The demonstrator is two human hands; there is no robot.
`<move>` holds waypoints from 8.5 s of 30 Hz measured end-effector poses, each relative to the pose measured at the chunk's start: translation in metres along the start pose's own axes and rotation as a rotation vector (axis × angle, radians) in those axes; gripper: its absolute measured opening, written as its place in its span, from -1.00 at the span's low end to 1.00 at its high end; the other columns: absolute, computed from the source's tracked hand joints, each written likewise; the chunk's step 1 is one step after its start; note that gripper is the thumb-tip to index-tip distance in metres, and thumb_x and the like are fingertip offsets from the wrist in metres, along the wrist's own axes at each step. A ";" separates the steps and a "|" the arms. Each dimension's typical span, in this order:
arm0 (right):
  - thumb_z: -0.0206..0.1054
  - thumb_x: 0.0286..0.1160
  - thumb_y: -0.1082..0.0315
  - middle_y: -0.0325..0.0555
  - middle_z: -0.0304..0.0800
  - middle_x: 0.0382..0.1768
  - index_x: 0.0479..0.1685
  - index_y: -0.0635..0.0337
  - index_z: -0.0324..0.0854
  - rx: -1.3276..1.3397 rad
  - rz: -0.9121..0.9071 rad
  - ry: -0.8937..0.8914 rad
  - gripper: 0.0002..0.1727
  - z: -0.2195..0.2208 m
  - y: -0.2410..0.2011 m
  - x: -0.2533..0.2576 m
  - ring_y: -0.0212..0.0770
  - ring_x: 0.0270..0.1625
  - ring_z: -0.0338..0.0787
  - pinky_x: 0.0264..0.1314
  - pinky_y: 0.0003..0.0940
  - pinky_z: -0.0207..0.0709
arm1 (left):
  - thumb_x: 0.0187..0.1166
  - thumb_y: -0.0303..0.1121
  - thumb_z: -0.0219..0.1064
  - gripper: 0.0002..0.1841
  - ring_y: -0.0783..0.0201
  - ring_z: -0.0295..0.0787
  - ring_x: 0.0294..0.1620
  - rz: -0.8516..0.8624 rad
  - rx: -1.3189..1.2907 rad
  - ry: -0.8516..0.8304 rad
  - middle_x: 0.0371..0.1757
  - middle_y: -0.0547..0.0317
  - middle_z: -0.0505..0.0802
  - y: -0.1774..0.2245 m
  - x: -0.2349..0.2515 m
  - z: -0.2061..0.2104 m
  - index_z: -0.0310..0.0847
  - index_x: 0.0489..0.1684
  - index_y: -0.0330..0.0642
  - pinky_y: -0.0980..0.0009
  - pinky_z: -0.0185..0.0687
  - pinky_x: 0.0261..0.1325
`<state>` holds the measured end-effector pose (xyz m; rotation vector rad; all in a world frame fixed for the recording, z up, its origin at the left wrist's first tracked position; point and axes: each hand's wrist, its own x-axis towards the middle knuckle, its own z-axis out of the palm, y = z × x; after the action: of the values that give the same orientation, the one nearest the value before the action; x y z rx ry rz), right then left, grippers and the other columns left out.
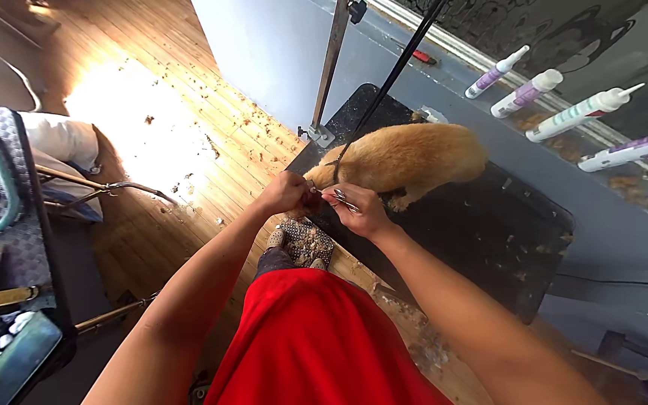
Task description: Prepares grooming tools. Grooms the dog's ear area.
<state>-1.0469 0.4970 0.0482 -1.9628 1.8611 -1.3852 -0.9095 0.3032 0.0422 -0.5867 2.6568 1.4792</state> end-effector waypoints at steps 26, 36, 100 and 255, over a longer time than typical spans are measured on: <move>0.32 0.56 0.46 0.07 0.89 -0.01 0.04 0.31 0.79 -0.104 -0.119 -0.223 -0.79 0.020 -0.003 -0.004 -0.07 0.15 0.88 0.33 -0.21 0.73 | 0.78 -0.19 0.16 -0.58 0.23 0.73 -0.39 0.015 0.021 0.031 -0.50 0.14 0.78 0.002 0.001 0.001 0.74 -0.52 -0.17 0.08 0.62 -0.19; 0.22 0.72 0.19 -0.14 0.87 -0.29 -0.06 0.13 0.77 0.109 0.837 -0.082 -0.74 0.038 -0.012 0.015 -0.26 -0.21 0.88 -0.02 -0.13 0.79 | 0.76 -0.19 0.16 -0.59 0.15 0.74 -0.38 0.011 0.093 0.072 -0.52 0.13 0.77 0.000 0.005 0.012 0.73 -0.55 -0.13 -0.04 0.60 -0.21; 0.10 0.83 0.36 0.06 0.91 -0.30 0.04 0.44 0.67 0.526 0.980 0.350 -0.70 0.044 -0.023 0.004 -0.15 -0.33 0.95 -0.16 -0.22 0.90 | 0.72 -0.22 0.23 -0.63 0.19 0.75 -0.41 0.042 0.148 0.024 -0.52 0.14 0.79 0.007 0.015 -0.009 0.76 -0.54 -0.15 0.00 0.64 -0.20; 0.42 0.55 -0.11 -0.12 0.72 -0.60 -0.45 0.22 0.72 -0.006 0.861 -0.021 -0.48 0.018 0.023 0.050 -0.15 -0.49 0.74 -0.26 0.02 0.67 | 0.62 -0.25 0.35 -0.71 0.15 0.78 -0.32 -0.144 -0.080 0.027 -0.42 0.04 0.85 -0.020 0.040 -0.007 0.82 -0.47 -0.21 -0.03 0.64 -0.12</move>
<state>-1.0598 0.4409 0.0494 -0.9185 2.2584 -1.0506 -0.9391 0.2754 0.0213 -0.7910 2.5230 1.5527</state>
